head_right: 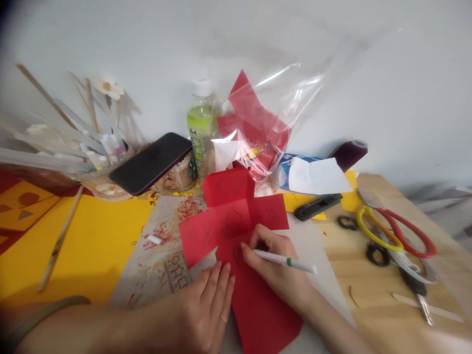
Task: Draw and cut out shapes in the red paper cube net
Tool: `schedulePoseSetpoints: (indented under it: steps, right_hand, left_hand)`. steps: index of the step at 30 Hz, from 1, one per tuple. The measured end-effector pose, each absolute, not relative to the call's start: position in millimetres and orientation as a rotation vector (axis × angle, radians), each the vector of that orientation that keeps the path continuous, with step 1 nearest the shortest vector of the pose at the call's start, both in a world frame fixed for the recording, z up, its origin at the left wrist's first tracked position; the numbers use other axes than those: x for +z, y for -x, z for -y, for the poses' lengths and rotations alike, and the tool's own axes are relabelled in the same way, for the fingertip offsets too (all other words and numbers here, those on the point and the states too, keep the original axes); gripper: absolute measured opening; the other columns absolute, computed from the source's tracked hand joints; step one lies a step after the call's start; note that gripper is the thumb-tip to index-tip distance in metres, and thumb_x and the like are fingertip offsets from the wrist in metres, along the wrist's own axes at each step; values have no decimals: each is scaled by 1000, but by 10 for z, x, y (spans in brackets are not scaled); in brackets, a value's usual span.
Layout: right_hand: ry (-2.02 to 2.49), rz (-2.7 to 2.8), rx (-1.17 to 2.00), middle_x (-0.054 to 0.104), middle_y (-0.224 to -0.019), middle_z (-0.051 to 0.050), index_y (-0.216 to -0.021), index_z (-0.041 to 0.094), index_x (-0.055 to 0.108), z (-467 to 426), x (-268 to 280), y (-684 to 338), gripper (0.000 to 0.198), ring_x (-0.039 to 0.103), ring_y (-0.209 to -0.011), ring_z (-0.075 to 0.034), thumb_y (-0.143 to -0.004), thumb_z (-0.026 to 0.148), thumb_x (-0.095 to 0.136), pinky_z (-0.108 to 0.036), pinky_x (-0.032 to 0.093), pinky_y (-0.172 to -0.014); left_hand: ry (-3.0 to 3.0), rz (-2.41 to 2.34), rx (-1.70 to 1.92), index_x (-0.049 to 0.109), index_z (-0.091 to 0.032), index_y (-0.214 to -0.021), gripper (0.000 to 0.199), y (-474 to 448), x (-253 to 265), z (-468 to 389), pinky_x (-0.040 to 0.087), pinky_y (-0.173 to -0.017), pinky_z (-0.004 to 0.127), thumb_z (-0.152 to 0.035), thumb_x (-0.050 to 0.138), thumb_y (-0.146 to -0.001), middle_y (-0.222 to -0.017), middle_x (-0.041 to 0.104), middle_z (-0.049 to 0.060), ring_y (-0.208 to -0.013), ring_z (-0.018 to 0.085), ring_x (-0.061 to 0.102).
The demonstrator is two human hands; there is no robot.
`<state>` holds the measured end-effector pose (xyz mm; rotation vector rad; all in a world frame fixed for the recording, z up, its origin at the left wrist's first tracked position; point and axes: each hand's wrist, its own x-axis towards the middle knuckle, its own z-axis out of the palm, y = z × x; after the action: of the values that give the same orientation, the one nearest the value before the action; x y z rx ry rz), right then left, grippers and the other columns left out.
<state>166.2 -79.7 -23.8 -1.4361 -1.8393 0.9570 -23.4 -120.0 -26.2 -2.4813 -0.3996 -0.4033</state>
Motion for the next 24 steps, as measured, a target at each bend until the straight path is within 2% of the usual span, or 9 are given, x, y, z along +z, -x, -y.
schedulePoseSetpoints:
  steps: [4,15,24]
  right_hand:
    - [1429,1874,953,45,-55,5,-60,23,38,809,-192,-1664,25,38,-51,-11,-80,25,55,-24,29,-46]
    - [1443,1830,918,46,-56,5,-63,23,41,811,-232,-1665,27,38,-51,-11,-85,32,55,-24,30,-46]
    - [1553,1776,767,45,-55,5,-62,23,38,796,-244,-1663,25,41,-51,-11,-81,25,54,-24,31,-47]
  left_hand:
    - [2485,395,-434,71,-3,-95,35,240,-273,1197,58,-69,32,-13,41,-81,-90,74,14,-84,26,72]
    - [2496,393,-404,70,-2,-98,35,249,-282,1211,57,-70,32,-15,43,-82,-92,74,15,-86,26,72]
    - [2487,371,-389,71,-2,-97,35,255,-246,1201,58,-69,32,-15,43,-81,-91,74,15,-83,26,72]
